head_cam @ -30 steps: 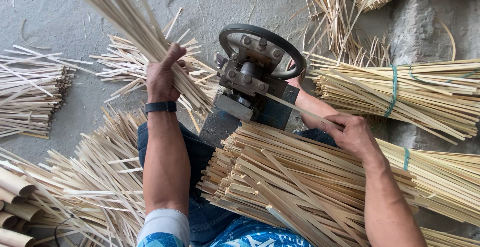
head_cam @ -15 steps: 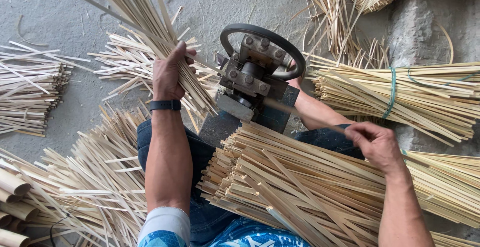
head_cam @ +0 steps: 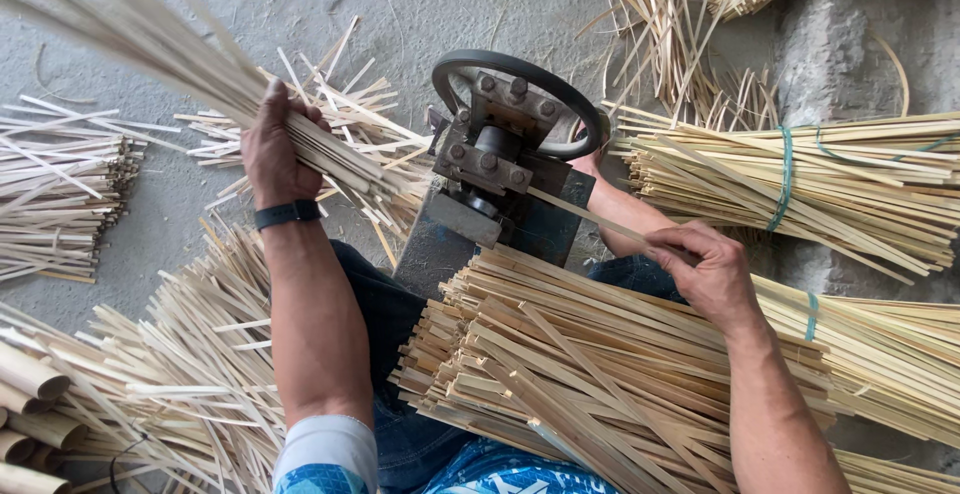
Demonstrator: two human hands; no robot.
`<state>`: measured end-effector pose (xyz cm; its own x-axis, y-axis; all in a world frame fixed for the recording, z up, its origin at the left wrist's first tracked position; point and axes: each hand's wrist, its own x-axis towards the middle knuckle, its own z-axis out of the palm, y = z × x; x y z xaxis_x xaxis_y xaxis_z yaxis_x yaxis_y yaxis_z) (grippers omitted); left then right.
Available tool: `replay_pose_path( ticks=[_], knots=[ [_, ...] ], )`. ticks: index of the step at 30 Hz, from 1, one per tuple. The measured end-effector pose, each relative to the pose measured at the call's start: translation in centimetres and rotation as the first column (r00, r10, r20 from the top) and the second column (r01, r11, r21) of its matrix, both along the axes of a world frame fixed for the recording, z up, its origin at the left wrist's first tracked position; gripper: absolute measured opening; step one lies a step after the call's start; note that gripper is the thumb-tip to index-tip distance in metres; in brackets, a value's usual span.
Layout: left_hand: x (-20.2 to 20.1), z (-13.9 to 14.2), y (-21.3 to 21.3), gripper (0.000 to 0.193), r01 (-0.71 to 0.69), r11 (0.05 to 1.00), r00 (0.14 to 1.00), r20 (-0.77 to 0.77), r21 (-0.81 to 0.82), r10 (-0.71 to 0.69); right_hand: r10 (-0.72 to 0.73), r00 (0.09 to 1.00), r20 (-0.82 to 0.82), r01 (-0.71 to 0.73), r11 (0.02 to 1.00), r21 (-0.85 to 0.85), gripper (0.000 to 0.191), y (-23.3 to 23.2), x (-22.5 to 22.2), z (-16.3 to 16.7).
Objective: The person sits on the floor and repeatedly feeds long bamboo strips through a manual splitting machine. They hold the strips with both hands, guide them through the blade, and collect the split pieces into a growing pile on the floor.
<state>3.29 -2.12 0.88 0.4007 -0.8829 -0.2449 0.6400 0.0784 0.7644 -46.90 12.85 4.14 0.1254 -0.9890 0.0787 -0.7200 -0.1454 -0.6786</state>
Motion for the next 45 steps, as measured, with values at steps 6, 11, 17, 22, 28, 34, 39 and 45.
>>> replay_pose_path(
  ticks=[6, 11, 17, 22, 28, 34, 39, 45],
  knots=[
    [-2.6, 0.4, 0.4, 0.043, 0.156, 0.982, 0.957, 0.231, 0.105, -0.176, -0.022, 0.983, -0.181, 0.047, 0.989, 0.139, 0.042, -0.6, -0.5, -0.4],
    [-4.1, 0.5, 0.4, 0.030, 0.275, 0.958, 0.946, 0.157, 0.084, -0.285, 0.217, 0.939, -0.267, -0.043, 0.844, 0.535, 0.026, 0.9, -1.0, -2.4],
    [-4.3, -0.2, 0.3, 0.028, 0.274, 0.958, 0.951, 0.123, 0.084, -0.283, 0.040, 0.987, -0.154, 0.036, 0.886, 0.462, 0.022, 2.2, -3.6, -2.9],
    [-2.9, -0.1, 0.0, 0.026, 0.152, 0.987, 0.981, 0.116, 0.051, -0.157, -0.016, 0.967, -0.256, 0.113, 0.923, 0.368, 0.025, 2.4, -5.6, -3.1],
    [-1.9, -0.7, 0.4, 0.024, 0.096, 0.995, 0.994, -0.055, -0.037, -0.098, 0.129, 0.891, -0.435, -0.031, 0.974, 0.225, 0.017, 2.5, -5.6, -5.8],
    [-2.2, -0.5, 0.7, 0.026, 0.131, 0.991, 0.991, -0.016, -0.017, -0.131, 0.139, 0.861, -0.490, -0.069, 0.985, 0.158, 0.026, 2.8, -6.2, -5.1],
    [-2.7, 0.3, 1.0, 0.031, 0.190, 0.980, 0.970, 0.144, 0.065, -0.198, -0.090, 0.992, -0.088, 0.104, 0.979, 0.173, 0.014, 3.7, -7.5, -1.7],
    [-3.8, 0.6, 0.9, 0.042, 0.222, 0.967, 0.961, 0.139, 0.123, -0.238, -0.030, 0.990, -0.141, 0.040, 0.997, 0.064, 0.013, 1.8, -6.1, -0.8]
  ],
)
